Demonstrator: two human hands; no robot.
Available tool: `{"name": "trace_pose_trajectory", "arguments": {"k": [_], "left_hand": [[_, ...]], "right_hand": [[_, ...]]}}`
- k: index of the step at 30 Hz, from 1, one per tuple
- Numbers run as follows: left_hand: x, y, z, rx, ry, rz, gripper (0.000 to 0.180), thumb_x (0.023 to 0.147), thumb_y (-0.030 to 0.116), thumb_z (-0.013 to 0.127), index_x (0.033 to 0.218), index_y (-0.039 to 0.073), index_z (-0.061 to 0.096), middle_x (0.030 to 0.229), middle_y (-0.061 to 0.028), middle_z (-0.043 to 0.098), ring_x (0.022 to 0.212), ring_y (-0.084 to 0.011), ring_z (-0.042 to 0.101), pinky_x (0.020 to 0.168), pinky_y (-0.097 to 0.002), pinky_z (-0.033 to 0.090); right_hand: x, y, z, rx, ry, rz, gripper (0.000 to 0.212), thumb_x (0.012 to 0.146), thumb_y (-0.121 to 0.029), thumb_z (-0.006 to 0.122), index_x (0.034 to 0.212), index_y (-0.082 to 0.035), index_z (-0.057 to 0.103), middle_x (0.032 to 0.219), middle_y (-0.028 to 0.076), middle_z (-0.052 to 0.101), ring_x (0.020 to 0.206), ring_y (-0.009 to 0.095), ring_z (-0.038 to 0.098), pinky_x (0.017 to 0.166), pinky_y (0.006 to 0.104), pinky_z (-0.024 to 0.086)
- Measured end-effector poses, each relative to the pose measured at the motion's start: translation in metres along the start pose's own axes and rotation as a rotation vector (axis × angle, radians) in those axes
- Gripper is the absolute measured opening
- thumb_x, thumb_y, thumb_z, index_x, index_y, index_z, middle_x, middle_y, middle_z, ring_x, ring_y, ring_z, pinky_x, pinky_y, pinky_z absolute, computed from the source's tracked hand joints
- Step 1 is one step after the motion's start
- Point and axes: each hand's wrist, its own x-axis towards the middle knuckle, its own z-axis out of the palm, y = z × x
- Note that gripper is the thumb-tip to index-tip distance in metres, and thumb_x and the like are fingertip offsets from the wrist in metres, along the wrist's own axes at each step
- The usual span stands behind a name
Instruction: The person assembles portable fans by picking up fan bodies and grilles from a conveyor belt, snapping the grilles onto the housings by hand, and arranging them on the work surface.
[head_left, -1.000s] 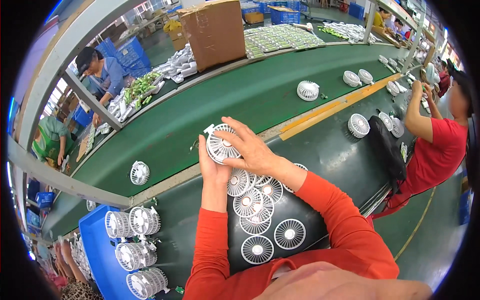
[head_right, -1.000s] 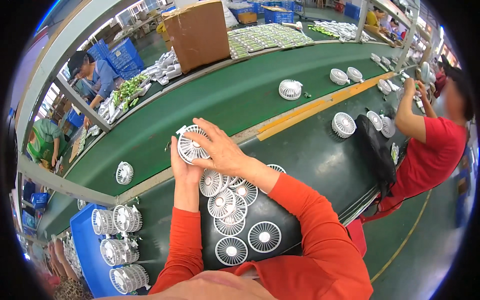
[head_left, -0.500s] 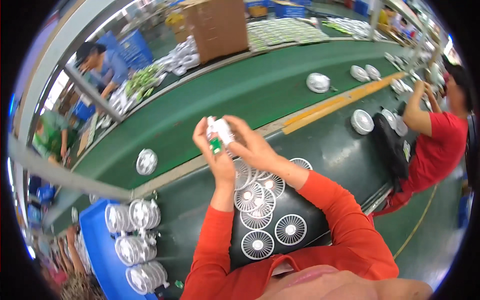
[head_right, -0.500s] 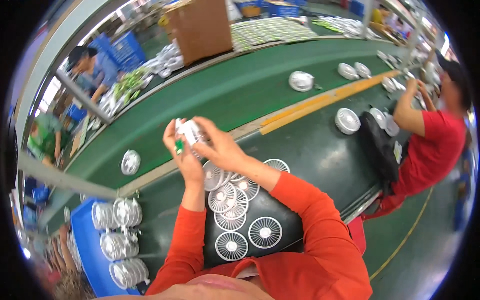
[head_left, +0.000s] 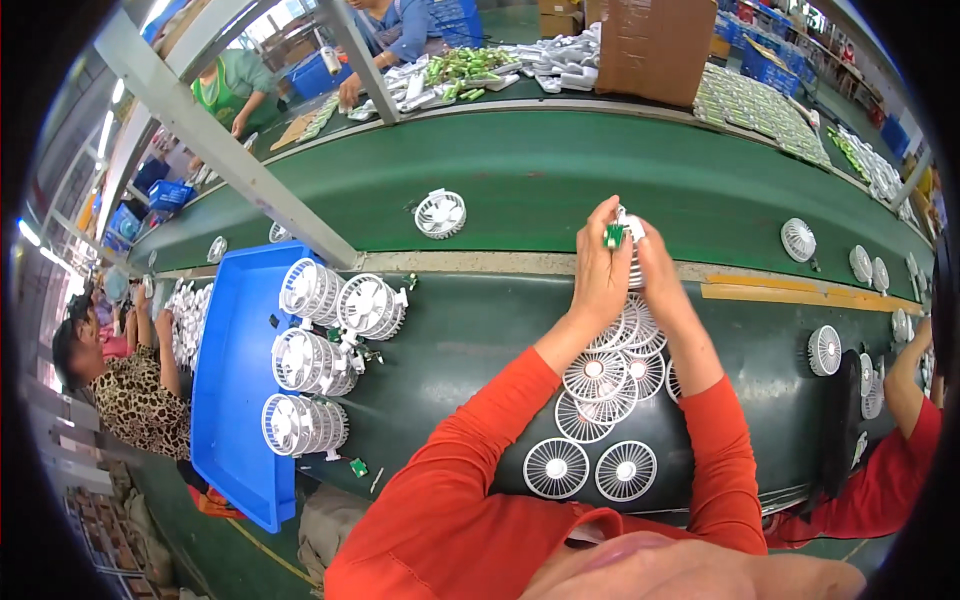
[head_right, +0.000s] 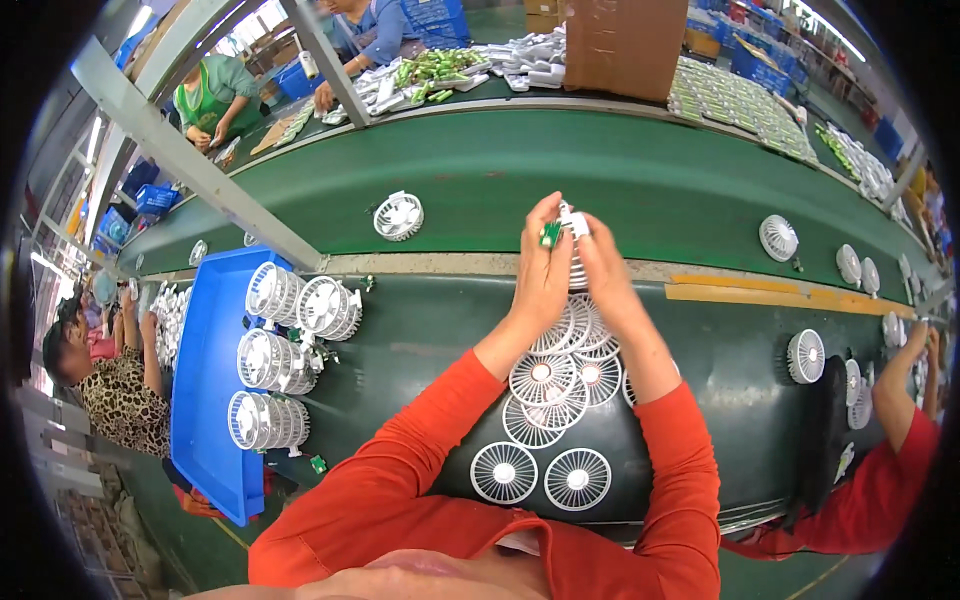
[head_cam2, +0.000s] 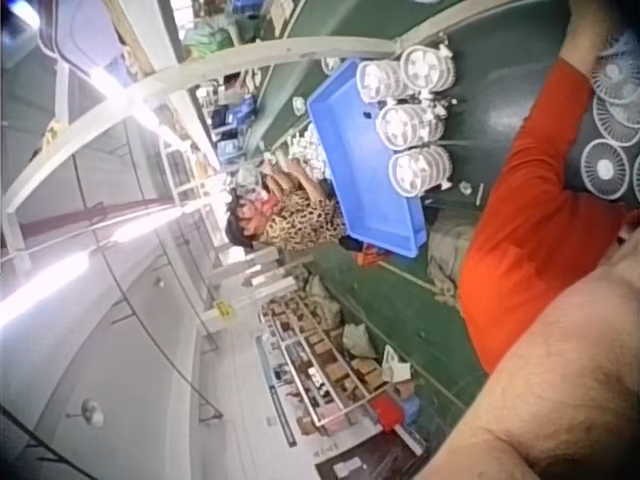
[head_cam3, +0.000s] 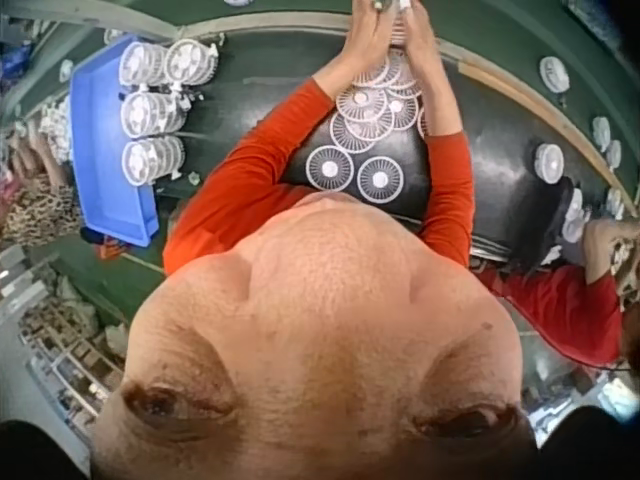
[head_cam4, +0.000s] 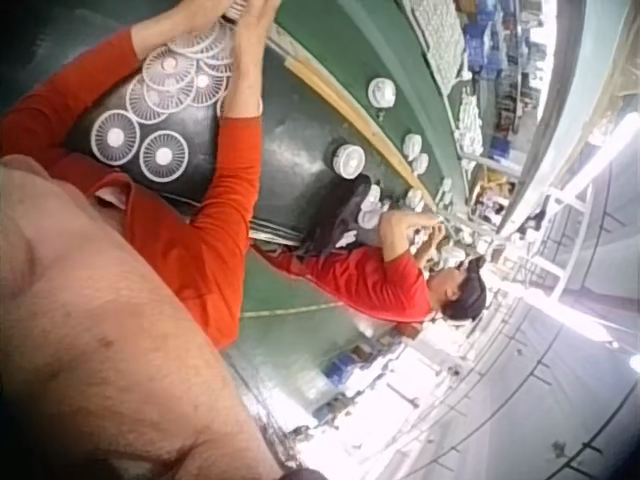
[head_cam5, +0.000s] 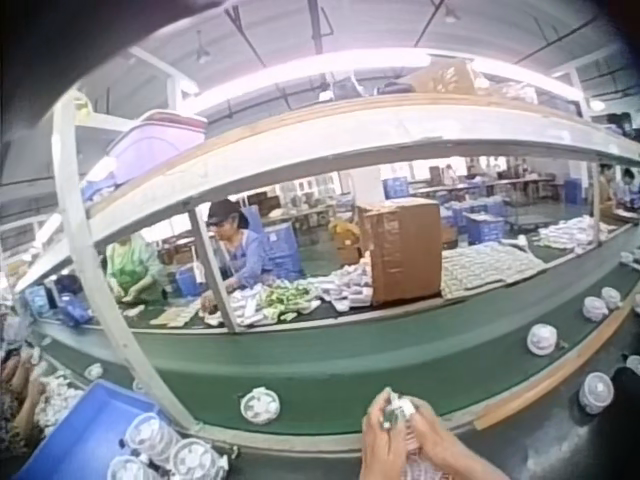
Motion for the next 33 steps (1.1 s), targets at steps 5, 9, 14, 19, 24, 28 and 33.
{"name": "trace_pose_trajectory", "arguments": {"k": [5,9,14,19,24,28,33], "left_hand": [[0.027,-0.038,-0.033,0.561,0.077,0.123,0.057,0.082,0.016,0.065,0.134,0.005,0.042,0.138,-0.0223,0.039,0.128,-0.0402,0.035,0.106,-0.0511,0.030],[0.044,-0.068,-0.101,0.888,0.320,-0.104,0.058,0.084,0.022,0.066,0.135,0.007,0.043,0.143,-0.0251,0.033,0.133,-0.0425,0.029,0.104,-0.0572,0.029],[0.050,-0.095,-0.151,1.041,0.428,-0.289,0.060,0.083,0.023,0.069,0.135,0.008,0.044,0.146,-0.0230,0.028,0.133,-0.0417,0.028,0.103,-0.0574,0.030],[0.055,-0.102,-0.173,1.035,0.377,-0.375,0.057,0.082,0.019,0.068,0.134,0.009,0.045,0.137,-0.0225,0.043,0.123,-0.0418,0.041,0.097,-0.0524,0.040],[0.054,-0.112,-0.182,0.996,0.220,-0.329,0.019,0.086,0.018,0.061,0.101,0.006,0.063,0.096,-0.0189,0.067,0.094,-0.0399,0.062,0.084,-0.0482,0.048],[0.050,-0.102,-0.169,1.005,0.113,-0.389,0.018,0.089,0.020,0.058,0.099,0.005,0.058,0.088,-0.0222,0.067,0.089,-0.0417,0.064,0.078,-0.0502,0.049],[0.035,-0.087,-0.117,0.105,0.258,-0.491,0.028,0.093,0.018,0.058,0.113,0.000,0.055,0.094,-0.0113,0.068,0.082,-0.0195,0.066,0.075,-0.0338,0.052]], "right_hand": [[0.018,0.042,-0.093,-0.961,0.393,-0.234,0.070,0.084,-0.030,0.071,0.140,-0.003,0.039,0.136,0.028,0.043,0.126,0.042,0.042,0.104,0.0457,0.037],[0.000,-0.002,-0.076,-1.219,0.319,-0.230,0.054,0.078,-0.024,0.075,0.125,-0.006,0.055,0.134,0.026,0.046,0.123,0.041,0.045,0.100,0.0481,0.040],[-0.027,-0.038,-0.019,-0.887,-0.471,-0.157,0.066,0.069,-0.034,0.081,0.125,-0.007,0.057,0.134,0.023,0.050,0.127,0.039,0.043,0.106,0.0457,0.036],[-0.045,-0.047,0.003,-0.973,-0.648,-0.090,0.076,0.062,-0.038,0.084,0.129,-0.013,0.056,0.139,0.022,0.045,0.131,0.039,0.039,0.107,0.0497,0.031],[-0.044,-0.032,0.008,-0.921,-0.591,-0.149,0.068,0.063,-0.033,0.084,0.122,-0.011,0.058,0.136,0.021,0.047,0.126,0.038,0.043,0.106,0.0482,0.033],[-0.043,-0.026,0.009,-0.843,-0.556,-0.192,0.064,0.064,-0.026,0.083,0.120,-0.011,0.057,0.132,0.020,0.049,0.123,0.039,0.046,0.105,0.0467,0.036],[-0.028,-0.038,0.005,-0.622,-0.189,-0.277,0.069,0.066,-0.013,0.080,0.130,-0.011,0.053,0.139,0.019,0.041,0.128,0.037,0.041,0.106,0.0439,0.037]]}}
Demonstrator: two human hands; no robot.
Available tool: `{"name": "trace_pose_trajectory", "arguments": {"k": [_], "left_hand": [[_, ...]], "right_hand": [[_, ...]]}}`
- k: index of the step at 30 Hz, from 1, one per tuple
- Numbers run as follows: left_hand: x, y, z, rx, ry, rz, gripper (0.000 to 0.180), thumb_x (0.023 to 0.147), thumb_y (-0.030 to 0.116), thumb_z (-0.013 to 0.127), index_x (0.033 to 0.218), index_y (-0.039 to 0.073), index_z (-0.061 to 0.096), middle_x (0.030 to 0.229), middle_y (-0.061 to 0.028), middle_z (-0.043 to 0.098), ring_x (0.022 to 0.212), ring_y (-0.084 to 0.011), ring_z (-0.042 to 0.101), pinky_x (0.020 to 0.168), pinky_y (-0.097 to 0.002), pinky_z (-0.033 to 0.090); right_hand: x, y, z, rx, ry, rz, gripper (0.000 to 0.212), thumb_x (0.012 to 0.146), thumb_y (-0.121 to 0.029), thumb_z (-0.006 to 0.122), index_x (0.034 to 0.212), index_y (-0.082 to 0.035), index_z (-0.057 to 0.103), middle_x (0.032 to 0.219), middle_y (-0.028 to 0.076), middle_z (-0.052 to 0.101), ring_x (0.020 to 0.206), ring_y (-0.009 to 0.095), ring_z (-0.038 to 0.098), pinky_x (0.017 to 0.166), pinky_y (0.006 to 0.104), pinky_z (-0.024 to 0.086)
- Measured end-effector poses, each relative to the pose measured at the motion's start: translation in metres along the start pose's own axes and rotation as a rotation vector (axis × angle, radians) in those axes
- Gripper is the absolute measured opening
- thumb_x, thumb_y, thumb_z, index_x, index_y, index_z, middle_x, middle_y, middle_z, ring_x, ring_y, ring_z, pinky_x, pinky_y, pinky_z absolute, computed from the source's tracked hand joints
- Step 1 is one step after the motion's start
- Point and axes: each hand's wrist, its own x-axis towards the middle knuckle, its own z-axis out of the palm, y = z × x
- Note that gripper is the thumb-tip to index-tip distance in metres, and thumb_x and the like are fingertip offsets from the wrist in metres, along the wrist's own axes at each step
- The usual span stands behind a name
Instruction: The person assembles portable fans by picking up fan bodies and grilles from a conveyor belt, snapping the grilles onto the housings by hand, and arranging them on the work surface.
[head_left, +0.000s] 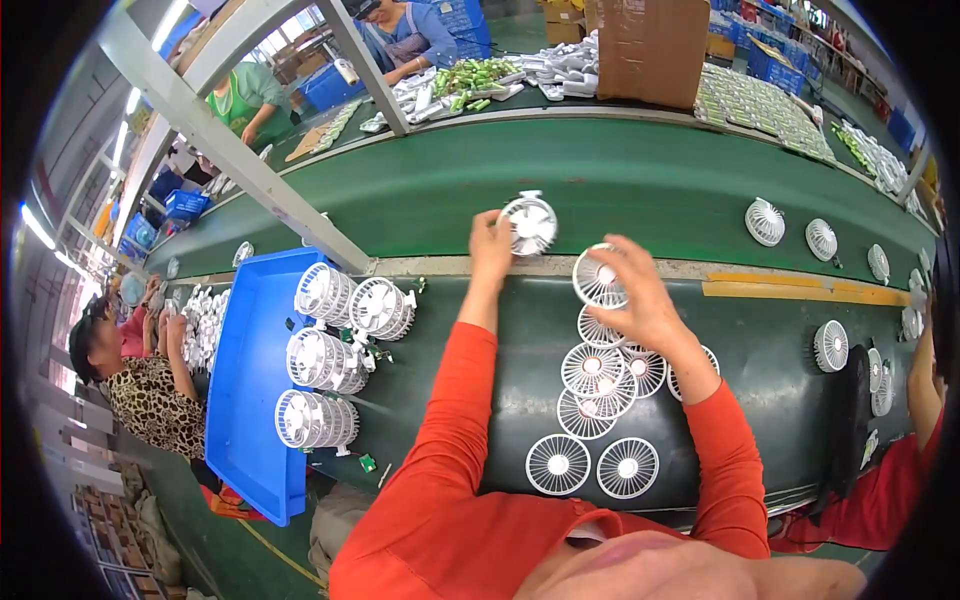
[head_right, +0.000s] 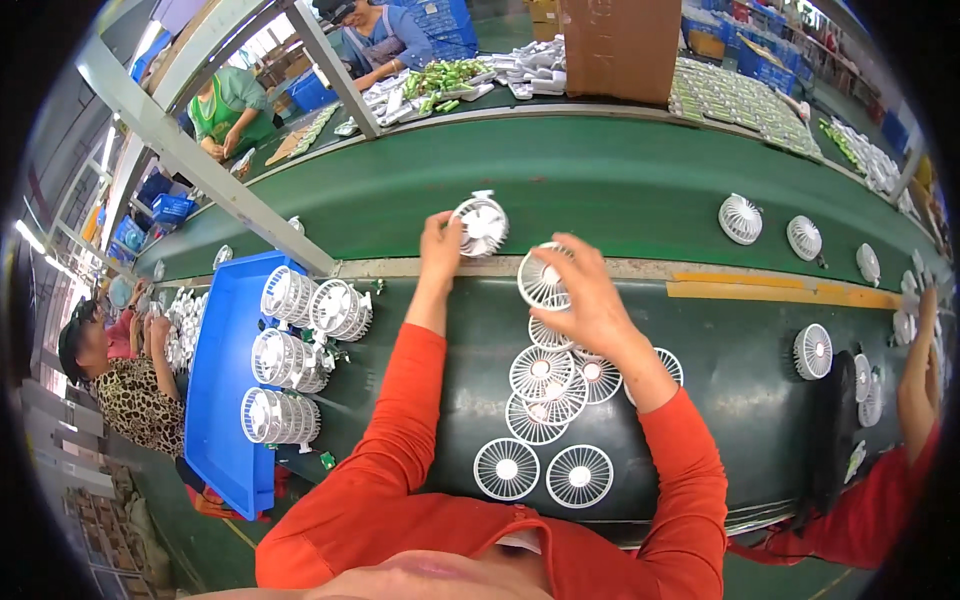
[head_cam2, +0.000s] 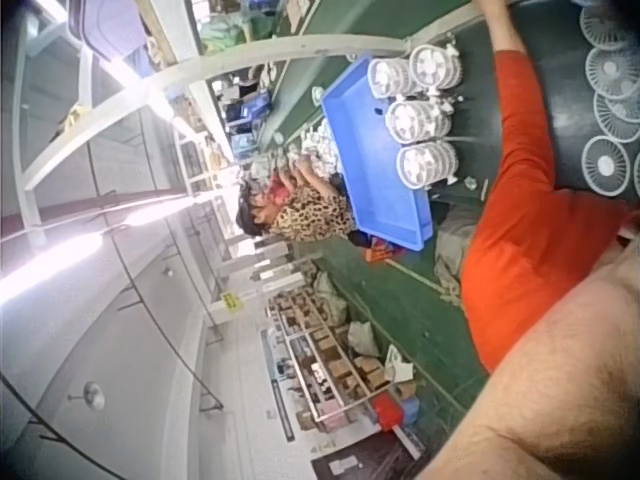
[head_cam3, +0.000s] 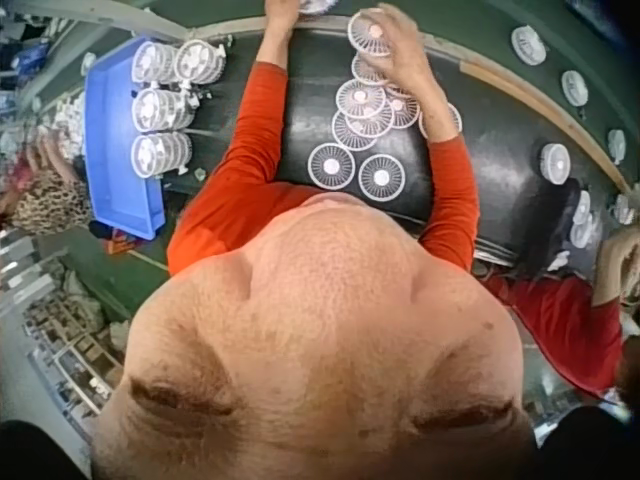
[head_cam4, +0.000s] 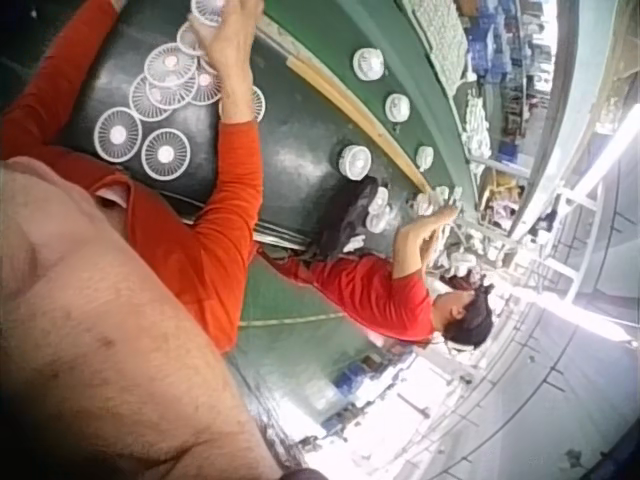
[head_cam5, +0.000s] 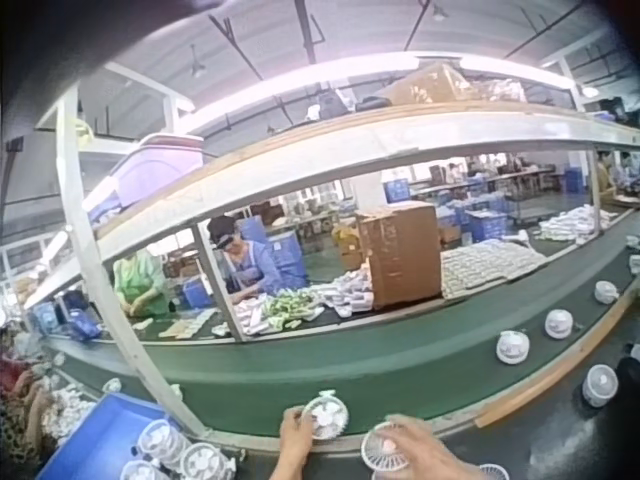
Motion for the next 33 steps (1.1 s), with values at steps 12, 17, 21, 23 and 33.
{"name": "trace_pose_trajectory", "arguments": {"k": [12,17,21,23,33], "left_hand": [[-0.093,0.064,0.078,-1.118,-0.667,-0.545,0.047,0.101,0.047,0.040,0.120,0.007,0.055,0.115,-0.0101,0.062,0.102,-0.0199,0.064,0.086,-0.0362,0.055],[-0.094,0.065,0.077,-1.146,-0.630,-0.585,0.043,0.101,0.044,0.041,0.121,0.009,0.056,0.113,-0.0076,0.065,0.101,-0.0205,0.064,0.087,-0.0377,0.055],[-0.106,0.060,0.086,-1.034,-0.448,-0.302,0.036,0.104,0.039,0.037,0.122,0.011,0.051,0.113,-0.0050,0.061,0.103,-0.0168,0.061,0.088,-0.0347,0.052],[-0.117,0.066,0.089,-0.995,-0.401,-0.174,0.033,0.105,0.035,0.036,0.124,0.010,0.045,0.113,-0.0035,0.055,0.103,-0.0138,0.056,0.089,-0.0317,0.048],[-0.142,0.104,0.093,-0.726,-0.345,0.092,0.032,0.105,0.031,0.033,0.129,0.010,0.039,0.121,-0.0052,0.047,0.108,-0.0122,0.050,0.094,-0.0294,0.042]], "right_hand": [[0.001,0.010,0.009,-0.188,0.272,-0.031,0.078,0.066,-0.024,0.080,0.136,-0.013,0.048,0.139,0.018,0.037,0.126,0.039,0.039,0.104,0.0474,0.037],[0.003,0.011,0.011,-0.267,0.224,-0.118,0.080,0.069,-0.027,0.076,0.140,-0.014,0.042,0.144,0.020,0.033,0.129,0.042,0.037,0.106,0.0491,0.034],[0.001,0.019,0.019,-0.097,0.241,-0.113,0.084,0.085,-0.056,0.057,0.146,-0.006,0.028,0.148,0.023,0.029,0.133,0.041,0.034,0.109,0.0483,0.030],[0.002,0.017,0.022,0.144,0.289,-0.104,0.087,0.088,-0.067,0.046,0.145,-0.004,0.029,0.146,0.025,0.032,0.133,0.041,0.035,0.107,0.0483,0.032],[0.005,0.006,-0.009,0.298,0.217,-0.150,0.102,0.084,-0.077,0.039,0.148,0.000,0.019,0.152,0.024,0.022,0.141,0.037,0.025,0.113,0.0442,0.024]]}}
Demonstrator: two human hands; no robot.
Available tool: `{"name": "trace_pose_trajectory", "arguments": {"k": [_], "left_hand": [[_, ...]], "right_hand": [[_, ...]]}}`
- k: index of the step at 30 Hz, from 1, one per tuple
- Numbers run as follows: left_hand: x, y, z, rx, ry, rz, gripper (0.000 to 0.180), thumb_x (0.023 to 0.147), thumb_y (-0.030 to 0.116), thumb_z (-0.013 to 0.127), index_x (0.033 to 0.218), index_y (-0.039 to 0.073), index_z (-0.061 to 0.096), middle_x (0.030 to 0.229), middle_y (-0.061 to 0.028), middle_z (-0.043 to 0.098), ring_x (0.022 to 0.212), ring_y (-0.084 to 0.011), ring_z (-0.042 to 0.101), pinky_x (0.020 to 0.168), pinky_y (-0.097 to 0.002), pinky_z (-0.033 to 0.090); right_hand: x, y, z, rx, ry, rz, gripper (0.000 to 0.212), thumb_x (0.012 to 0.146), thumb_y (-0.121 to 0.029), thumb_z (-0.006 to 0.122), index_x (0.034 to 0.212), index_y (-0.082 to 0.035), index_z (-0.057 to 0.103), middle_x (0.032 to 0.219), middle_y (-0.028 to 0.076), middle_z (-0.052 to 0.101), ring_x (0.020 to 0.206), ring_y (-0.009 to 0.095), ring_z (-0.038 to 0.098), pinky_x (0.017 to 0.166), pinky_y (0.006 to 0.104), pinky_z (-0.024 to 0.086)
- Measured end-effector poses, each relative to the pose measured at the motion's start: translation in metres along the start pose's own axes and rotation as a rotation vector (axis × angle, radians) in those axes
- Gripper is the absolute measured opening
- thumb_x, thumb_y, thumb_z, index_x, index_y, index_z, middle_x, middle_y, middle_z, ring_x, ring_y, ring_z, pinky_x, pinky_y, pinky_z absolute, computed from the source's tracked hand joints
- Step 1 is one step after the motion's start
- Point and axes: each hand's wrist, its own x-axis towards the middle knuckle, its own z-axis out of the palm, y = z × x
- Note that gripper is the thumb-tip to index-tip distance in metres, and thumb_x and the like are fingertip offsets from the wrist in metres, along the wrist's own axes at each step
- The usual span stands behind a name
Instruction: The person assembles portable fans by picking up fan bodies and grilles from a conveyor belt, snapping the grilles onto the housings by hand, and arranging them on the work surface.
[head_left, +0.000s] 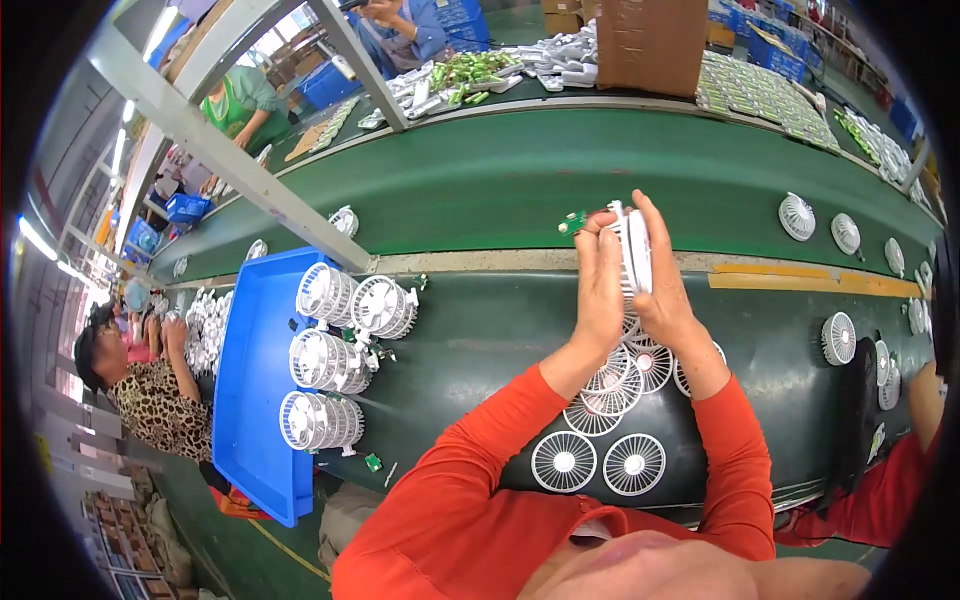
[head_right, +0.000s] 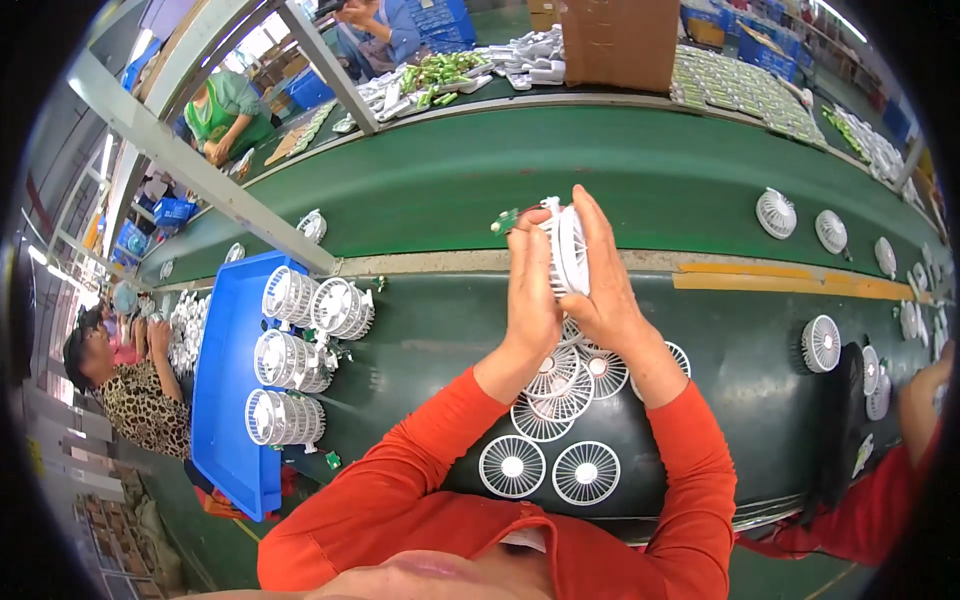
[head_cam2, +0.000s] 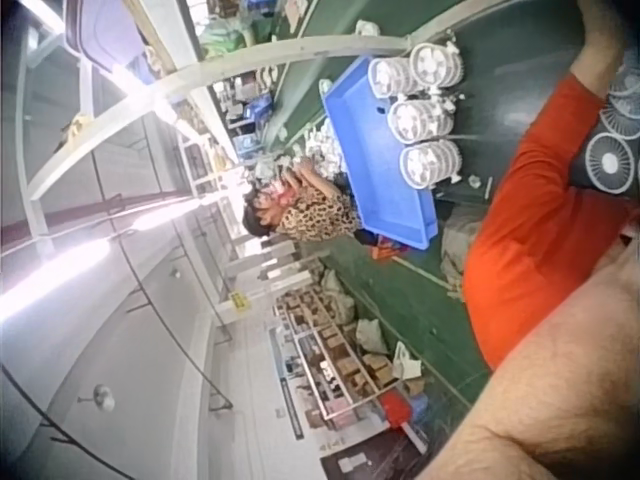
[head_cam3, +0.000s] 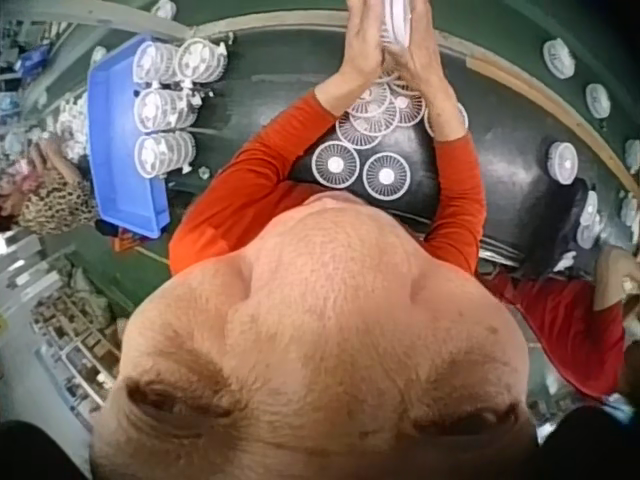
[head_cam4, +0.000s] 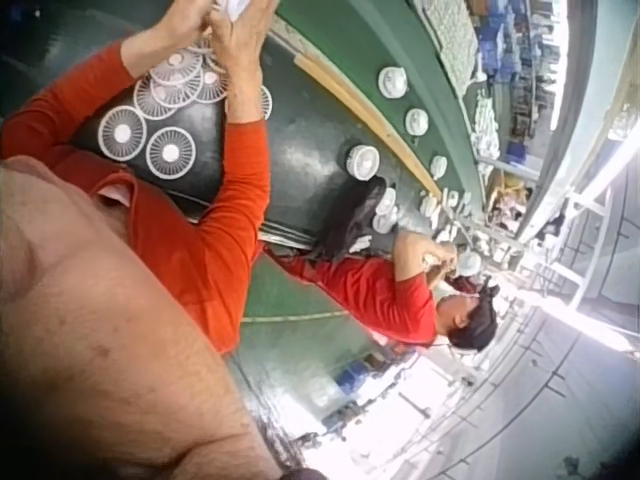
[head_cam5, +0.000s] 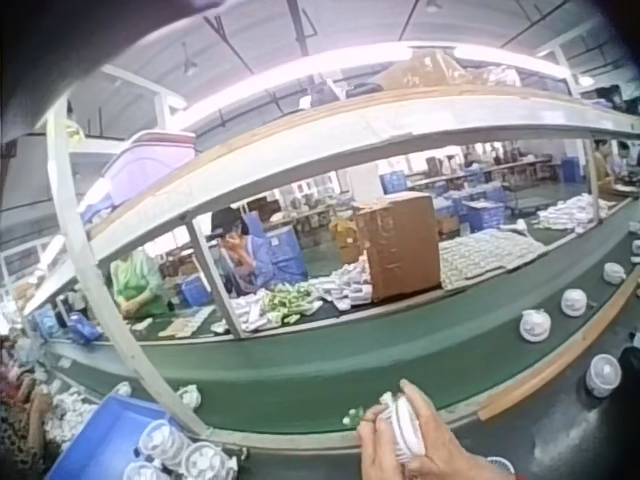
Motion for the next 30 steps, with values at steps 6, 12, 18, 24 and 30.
{"name": "trace_pose_trajectory", "arguments": {"k": [6,12,18,24,30], "left_hand": [[-0.011,0.004,-0.009,0.305,0.036,0.364,0.021,0.096,0.013,0.045,0.114,0.004,0.047,0.131,-0.0174,0.043,0.120,-0.0297,0.043,0.103,-0.0398,0.033],[-0.005,0.001,-0.007,0.710,0.044,0.758,0.037,0.079,0.017,0.068,0.109,0.007,0.051,0.124,-0.0192,0.047,0.116,-0.0403,0.043,0.099,-0.0489,0.034],[-0.003,0.011,-0.014,0.414,0.000,0.491,0.036,0.086,0.019,0.057,0.116,0.003,0.044,0.118,-0.0184,0.047,0.112,-0.0352,0.045,0.099,-0.0424,0.037],[-0.007,0.001,-0.016,0.597,0.073,0.692,0.035,0.085,0.014,0.055,0.116,0.002,0.044,0.114,-0.0174,0.049,0.105,-0.0338,0.047,0.095,-0.0424,0.039],[0.002,-0.013,-0.020,0.642,0.045,0.644,0.038,0.083,0.014,0.057,0.118,0.002,0.044,0.114,-0.0192,0.050,0.106,-0.0370,0.048,0.095,-0.0441,0.039]], "right_hand": [[-0.002,-0.001,0.035,0.372,0.119,0.268,0.100,0.085,-0.077,0.038,0.147,0.000,0.023,0.146,0.014,0.034,0.134,0.025,0.036,0.110,0.0365,0.029],[-0.038,0.025,0.016,0.817,0.298,0.690,0.073,0.098,-0.063,0.023,0.139,-0.004,0.038,0.132,0.008,0.050,0.120,0.022,0.050,0.102,0.0361,0.040],[-0.045,0.061,0.010,0.570,0.072,0.431,0.076,0.098,-0.063,0.025,0.144,-0.004,0.031,0.140,0.008,0.043,0.126,0.021,0.045,0.106,0.0364,0.036],[-0.042,0.027,0.029,0.779,0.232,0.536,0.064,0.102,-0.054,0.028,0.141,-0.004,0.035,0.133,0.009,0.048,0.122,0.020,0.049,0.101,0.0348,0.041],[-0.023,0.021,0.023,0.650,0.195,0.541,0.060,0.102,-0.049,0.032,0.143,-0.005,0.034,0.134,0.007,0.048,0.124,0.020,0.048,0.103,0.0347,0.040]]}}
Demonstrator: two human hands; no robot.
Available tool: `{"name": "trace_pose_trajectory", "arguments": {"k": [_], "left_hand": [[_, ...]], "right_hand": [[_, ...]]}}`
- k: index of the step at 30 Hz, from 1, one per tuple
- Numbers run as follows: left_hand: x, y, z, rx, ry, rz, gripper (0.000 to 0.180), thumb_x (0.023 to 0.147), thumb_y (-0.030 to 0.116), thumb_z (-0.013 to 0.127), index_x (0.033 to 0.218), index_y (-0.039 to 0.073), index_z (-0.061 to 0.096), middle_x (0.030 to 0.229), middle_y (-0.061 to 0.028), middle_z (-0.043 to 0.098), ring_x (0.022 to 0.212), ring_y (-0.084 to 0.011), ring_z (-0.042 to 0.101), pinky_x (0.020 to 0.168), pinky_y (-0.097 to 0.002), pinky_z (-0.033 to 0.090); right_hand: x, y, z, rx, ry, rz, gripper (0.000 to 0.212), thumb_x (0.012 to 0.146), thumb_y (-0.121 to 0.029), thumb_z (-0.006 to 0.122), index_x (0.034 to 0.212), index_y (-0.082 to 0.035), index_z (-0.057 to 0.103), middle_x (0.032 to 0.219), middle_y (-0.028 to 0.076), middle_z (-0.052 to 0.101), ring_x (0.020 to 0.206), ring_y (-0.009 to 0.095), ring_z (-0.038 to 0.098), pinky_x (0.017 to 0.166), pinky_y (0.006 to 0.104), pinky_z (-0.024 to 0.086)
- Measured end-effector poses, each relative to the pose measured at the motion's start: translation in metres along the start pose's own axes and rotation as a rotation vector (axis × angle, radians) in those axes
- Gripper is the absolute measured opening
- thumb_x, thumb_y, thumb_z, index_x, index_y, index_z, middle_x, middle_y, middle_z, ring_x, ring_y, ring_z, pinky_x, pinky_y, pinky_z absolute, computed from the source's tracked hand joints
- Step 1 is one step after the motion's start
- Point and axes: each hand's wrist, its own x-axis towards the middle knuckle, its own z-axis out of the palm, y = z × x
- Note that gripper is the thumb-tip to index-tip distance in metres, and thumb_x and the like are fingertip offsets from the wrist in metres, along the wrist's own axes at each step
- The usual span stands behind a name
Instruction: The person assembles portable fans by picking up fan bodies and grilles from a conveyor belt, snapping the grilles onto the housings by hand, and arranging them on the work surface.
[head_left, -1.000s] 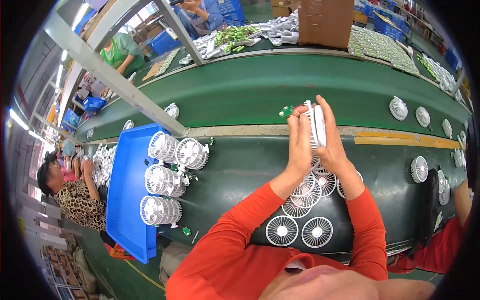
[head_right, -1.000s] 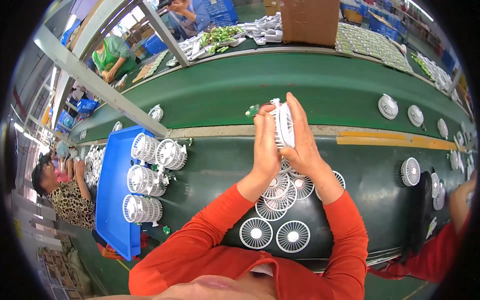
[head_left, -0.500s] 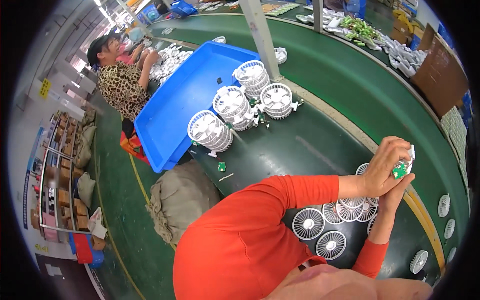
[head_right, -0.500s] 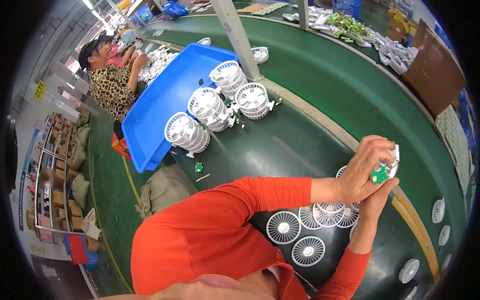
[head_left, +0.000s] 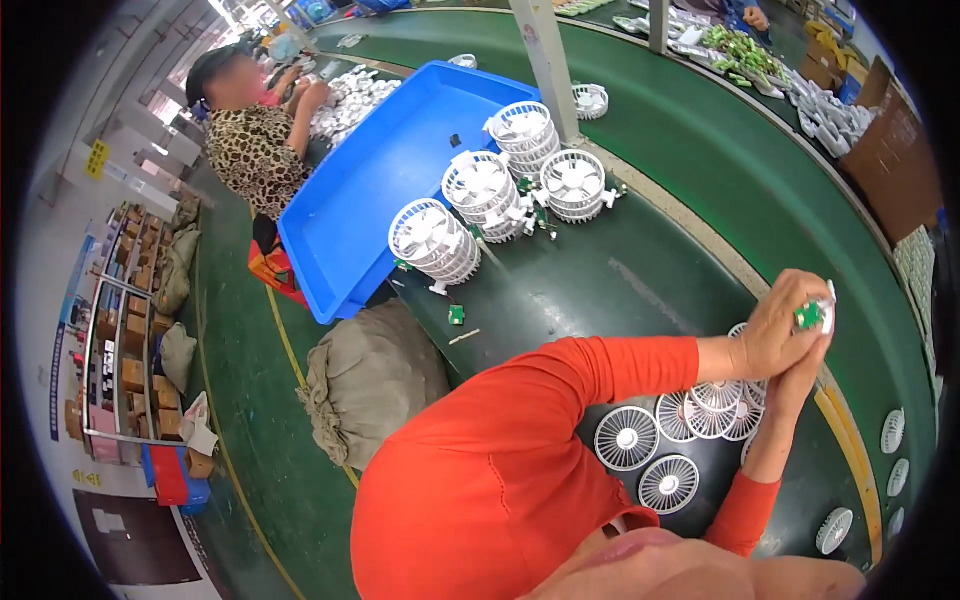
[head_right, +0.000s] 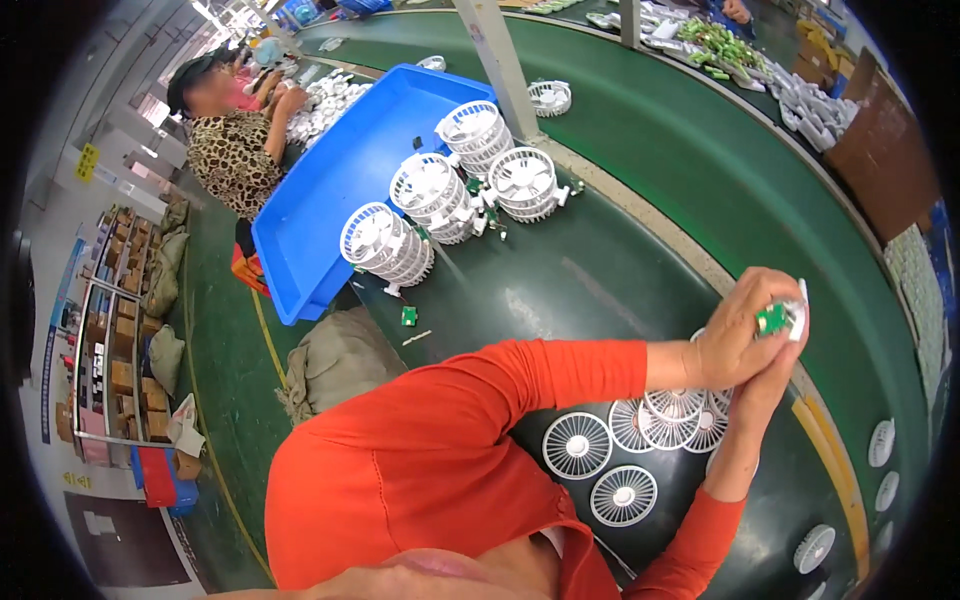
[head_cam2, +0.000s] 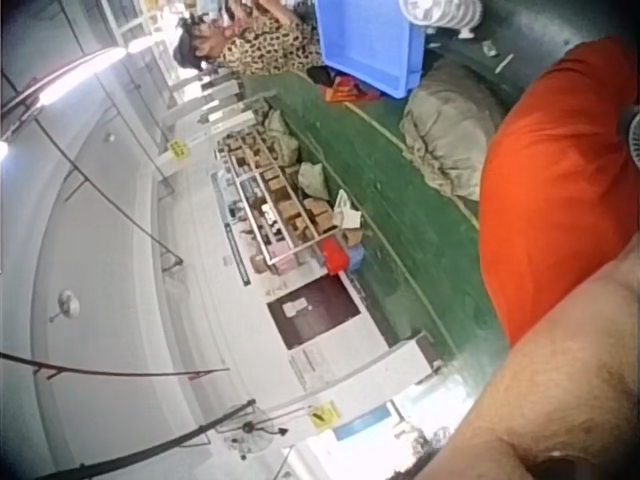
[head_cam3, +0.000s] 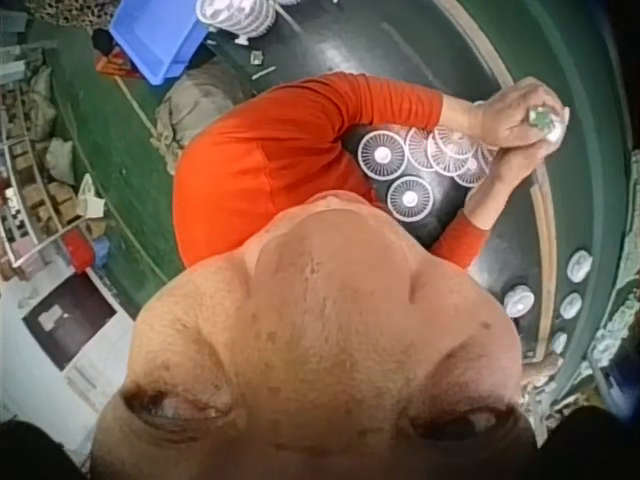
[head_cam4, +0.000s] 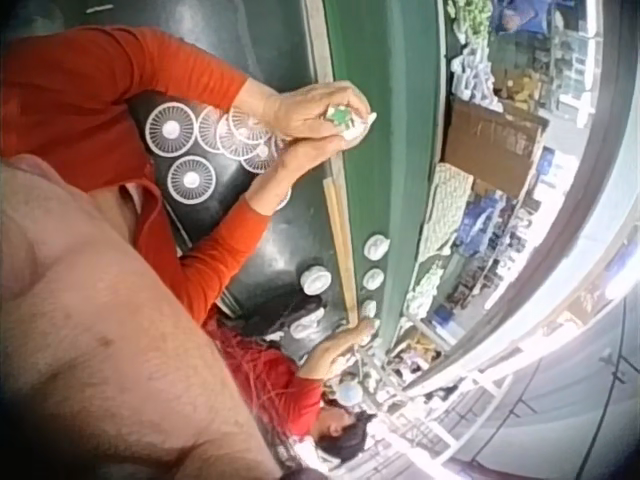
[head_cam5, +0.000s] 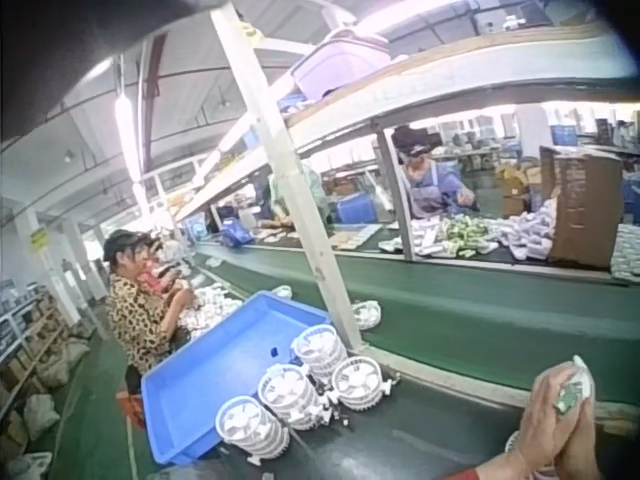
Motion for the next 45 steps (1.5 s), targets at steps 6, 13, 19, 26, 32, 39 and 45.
{"name": "trace_pose_trajectory", "arguments": {"k": [6,13,19,26,32,39,45], "left_hand": [[0.011,-0.042,-0.026,0.233,-0.111,-0.037,0.050,0.075,0.009,0.066,0.120,0.001,0.045,0.121,-0.0221,0.050,0.115,-0.0405,0.045,0.101,-0.0474,0.035],[0.100,-0.141,-0.099,0.812,-0.022,-0.110,0.050,0.074,0.014,0.068,0.120,0.009,0.049,0.122,-0.0153,0.049,0.118,-0.0369,0.043,0.094,-0.0518,0.039],[0.164,-0.189,-0.200,1.427,-0.090,-0.558,0.051,0.083,0.022,0.058,0.131,0.012,0.046,0.138,-0.0107,0.044,0.134,-0.0328,0.032,0.102,-0.0618,0.030],[0.156,-0.187,-0.254,1.468,-0.042,-1.063,0.042,0.090,0.024,0.054,0.132,0.018,0.052,0.141,-0.0087,0.043,0.134,-0.0331,0.034,0.105,-0.0600,0.031],[0.158,-0.185,-0.241,1.449,-0.250,-0.971,0.037,0.084,0.020,0.063,0.120,0.011,0.062,0.127,-0.0121,0.060,0.119,-0.0312,0.055,0.095,-0.0455,0.047],[0.111,-0.198,-0.166,1.076,-0.458,-0.564,0.026,0.090,0.024,0.054,0.100,0.001,0.060,0.101,-0.0252,0.066,0.097,-0.0433,0.063,0.085,-0.0500,0.050],[0.040,-0.163,-0.070,0.073,-0.155,-0.572,0.029,0.094,0.024,0.058,0.103,-0.003,0.062,0.087,-0.0128,0.068,0.079,-0.0166,0.063,0.071,-0.0326,0.049]], "right_hand": [[0.055,0.005,-0.069,-0.789,0.145,-0.209,0.060,0.096,-0.034,0.056,0.142,0.000,0.037,0.138,0.018,0.045,0.127,0.027,0.044,0.107,0.0363,0.033],[0.047,-0.027,-0.089,-1.533,0.281,-0.558,0.050,0.084,-0.018,0.068,0.129,-0.005,0.053,0.136,0.024,0.047,0.126,0.040,0.045,0.105,0.0457,0.035],[0.000,-0.028,-0.001,-1.280,-0.500,-0.204,0.066,0.069,-0.029,0.081,0.126,-0.009,0.057,0.137,0.022,0.048,0.127,0.040,0.044,0.106,0.0453,0.037],[-0.011,-0.019,0.007,-1.392,-0.595,-0.195,0.067,0.066,-0.033,0.082,0.125,-0.010,0.060,0.131,0.021,0.051,0.121,0.037,0.047,0.102,0.0468,0.037],[-0.006,-0.024,0.003,-1.299,-0.522,-0.178,0.061,0.068,-0.029,0.081,0.122,-0.008,0.061,0.131,0.021,0.052,0.122,0.038,0.047,0.103,0.0457,0.039],[0.018,-0.012,-0.018,0.197,-0.201,0.298,0.056,0.087,-0.033,0.070,0.132,-0.005,0.051,0.126,0.011,0.056,0.114,0.025,0.056,0.098,0.0470,0.047],[0.025,-0.021,-0.022,0.521,-0.258,0.210,0.061,0.088,-0.031,0.069,0.136,-0.003,0.044,0.138,0.024,0.047,0.127,0.035,0.049,0.104,0.0531,0.042]]}}
